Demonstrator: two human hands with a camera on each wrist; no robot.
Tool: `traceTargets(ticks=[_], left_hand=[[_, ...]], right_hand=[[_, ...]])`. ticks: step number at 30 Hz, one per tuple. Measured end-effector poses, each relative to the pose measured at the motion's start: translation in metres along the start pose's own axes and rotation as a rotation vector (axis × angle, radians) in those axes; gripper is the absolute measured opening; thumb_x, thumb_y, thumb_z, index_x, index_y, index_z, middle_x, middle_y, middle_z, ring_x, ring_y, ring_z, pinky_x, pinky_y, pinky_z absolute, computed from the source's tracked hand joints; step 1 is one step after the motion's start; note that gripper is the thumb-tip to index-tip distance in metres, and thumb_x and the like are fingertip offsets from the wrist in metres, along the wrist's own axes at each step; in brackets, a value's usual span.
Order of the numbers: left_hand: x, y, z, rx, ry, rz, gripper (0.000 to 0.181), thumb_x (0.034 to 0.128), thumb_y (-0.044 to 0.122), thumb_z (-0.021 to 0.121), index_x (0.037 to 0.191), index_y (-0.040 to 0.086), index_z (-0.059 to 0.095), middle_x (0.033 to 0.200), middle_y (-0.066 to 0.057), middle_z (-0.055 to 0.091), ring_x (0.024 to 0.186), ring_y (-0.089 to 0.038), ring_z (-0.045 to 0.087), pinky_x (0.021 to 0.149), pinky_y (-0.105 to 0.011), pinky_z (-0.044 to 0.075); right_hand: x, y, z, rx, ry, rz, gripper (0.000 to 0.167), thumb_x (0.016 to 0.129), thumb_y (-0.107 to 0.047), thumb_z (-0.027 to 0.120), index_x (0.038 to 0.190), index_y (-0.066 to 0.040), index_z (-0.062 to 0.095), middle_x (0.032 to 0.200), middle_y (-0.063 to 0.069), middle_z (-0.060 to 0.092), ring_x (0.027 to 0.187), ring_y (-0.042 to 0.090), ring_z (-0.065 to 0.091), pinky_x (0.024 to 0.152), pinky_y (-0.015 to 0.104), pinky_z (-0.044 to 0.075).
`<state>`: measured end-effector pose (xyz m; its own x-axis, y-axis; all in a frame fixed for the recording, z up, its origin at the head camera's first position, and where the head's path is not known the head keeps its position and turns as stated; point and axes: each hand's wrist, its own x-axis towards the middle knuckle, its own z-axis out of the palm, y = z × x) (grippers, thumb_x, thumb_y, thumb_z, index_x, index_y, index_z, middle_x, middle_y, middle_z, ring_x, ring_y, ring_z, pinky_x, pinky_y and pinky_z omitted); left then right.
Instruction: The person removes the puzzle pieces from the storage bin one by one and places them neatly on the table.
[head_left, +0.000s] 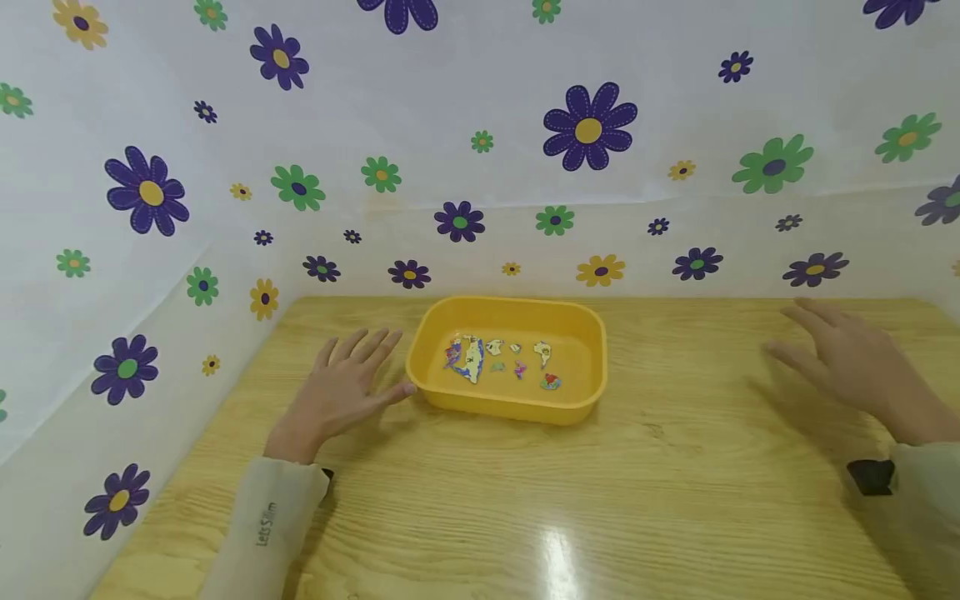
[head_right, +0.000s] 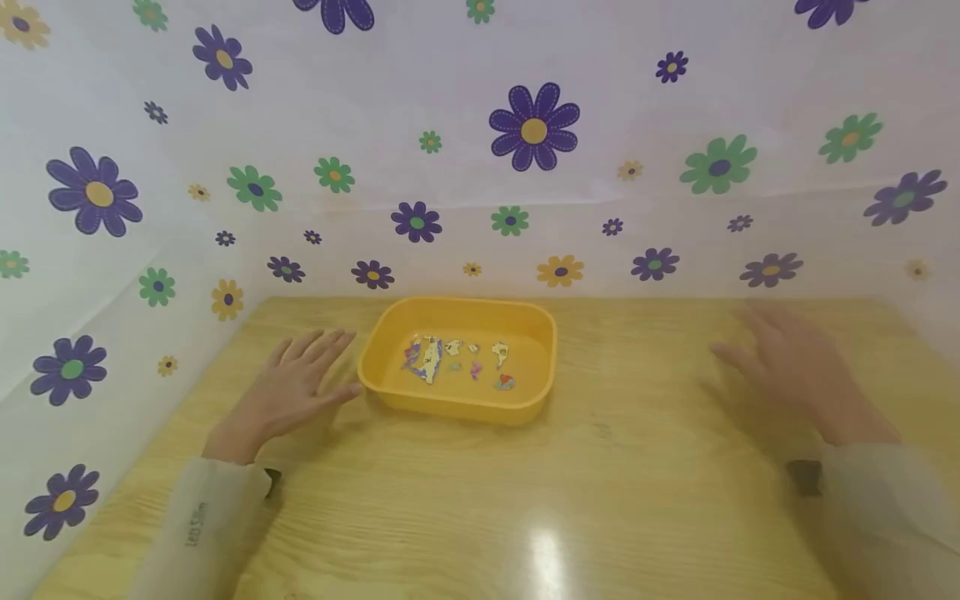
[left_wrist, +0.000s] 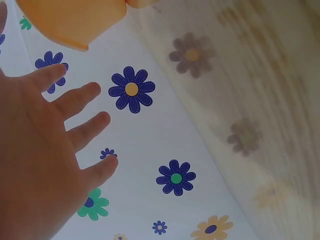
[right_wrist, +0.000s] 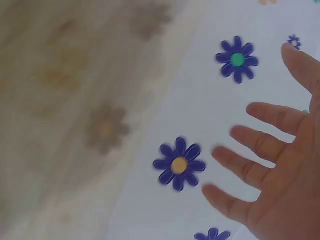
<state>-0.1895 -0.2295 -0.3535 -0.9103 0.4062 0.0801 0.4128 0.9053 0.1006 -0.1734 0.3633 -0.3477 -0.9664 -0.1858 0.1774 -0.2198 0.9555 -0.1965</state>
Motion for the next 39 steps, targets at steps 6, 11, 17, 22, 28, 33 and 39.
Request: traceTargets(ticks=[6,11,17,22,28,33,39], left_hand=[[0.001,0.002,-0.002,-0.036,-0.024,0.013,0.089,0.0970,0.067,0.049,0.161,0.010,0.028,0.164,-0.015,0.028,0.149,-0.042,0.024,0.118,-0.066,0.016],[0.002,0.001,-0.002,-0.041,-0.031,0.016,0.088,0.0978,0.067,0.047,0.162,0.010,0.027,0.165,-0.015,0.026,0.149,-0.042,0.024,0.117,-0.066,0.019],[0.012,0.007,-0.006,-0.029,-0.035,0.026,0.088,0.0978,0.068,0.046,0.162,0.010,0.027,0.165,-0.015,0.026,0.149,-0.044,0.022,0.117,-0.067,0.017],[0.020,0.010,-0.007,-0.066,-0.046,0.047,0.087,0.0975,0.065,0.049,0.161,0.009,0.028,0.167,-0.012,0.023,0.150,-0.044,0.020,0.119,-0.065,0.013],[0.023,0.014,-0.004,-0.099,-0.087,0.049,0.090,0.0956,0.069,0.048,0.162,0.012,0.027,0.167,-0.007,0.023,0.152,-0.041,0.014,0.119,-0.066,0.008],[0.020,0.014,-0.002,-0.089,-0.074,0.052,0.090,0.0950,0.069,0.050,0.160,0.010,0.031,0.165,-0.009,0.028,0.151,-0.042,0.017,0.119,-0.066,0.011],[0.017,0.016,-0.002,-0.071,-0.059,0.056,0.089,0.0958,0.067,0.052,0.158,0.007,0.034,0.163,-0.011,0.032,0.148,-0.044,0.026,0.118,-0.066,0.016]], right_hand=[[0.019,-0.027,-0.013,0.133,0.112,-0.085,0.040,0.100,-0.022,0.067,0.124,0.009,0.063,0.104,0.032,0.069,0.081,0.041,0.067,0.065,0.053,0.052],[0.031,-0.052,-0.019,0.215,0.180,-0.165,0.026,0.092,-0.010,0.074,0.114,0.004,0.070,0.088,0.010,0.072,0.075,0.021,0.064,0.063,0.030,0.049],[0.040,-0.069,-0.018,0.272,0.215,-0.181,0.027,0.090,-0.007,0.076,0.113,0.003,0.071,0.087,0.006,0.064,0.076,0.015,0.053,0.062,0.020,0.043],[0.044,-0.077,-0.016,0.312,0.215,-0.189,0.023,0.090,-0.007,0.076,0.111,0.003,0.072,0.088,0.008,0.065,0.078,0.020,0.055,0.062,0.019,0.044],[0.050,-0.087,-0.015,0.353,0.198,-0.214,0.022,0.092,-0.007,0.074,0.111,0.002,0.072,0.091,0.008,0.066,0.080,0.020,0.057,0.067,0.016,0.044],[0.059,-0.106,-0.015,0.406,0.168,-0.240,0.022,0.092,-0.007,0.074,0.110,0.004,0.071,0.093,0.009,0.067,0.082,0.022,0.056,0.072,0.021,0.047],[0.073,-0.132,-0.009,0.454,0.120,-0.280,0.021,0.092,-0.007,0.074,0.110,0.005,0.072,0.091,0.009,0.067,0.082,0.023,0.055,0.073,0.036,0.049]])
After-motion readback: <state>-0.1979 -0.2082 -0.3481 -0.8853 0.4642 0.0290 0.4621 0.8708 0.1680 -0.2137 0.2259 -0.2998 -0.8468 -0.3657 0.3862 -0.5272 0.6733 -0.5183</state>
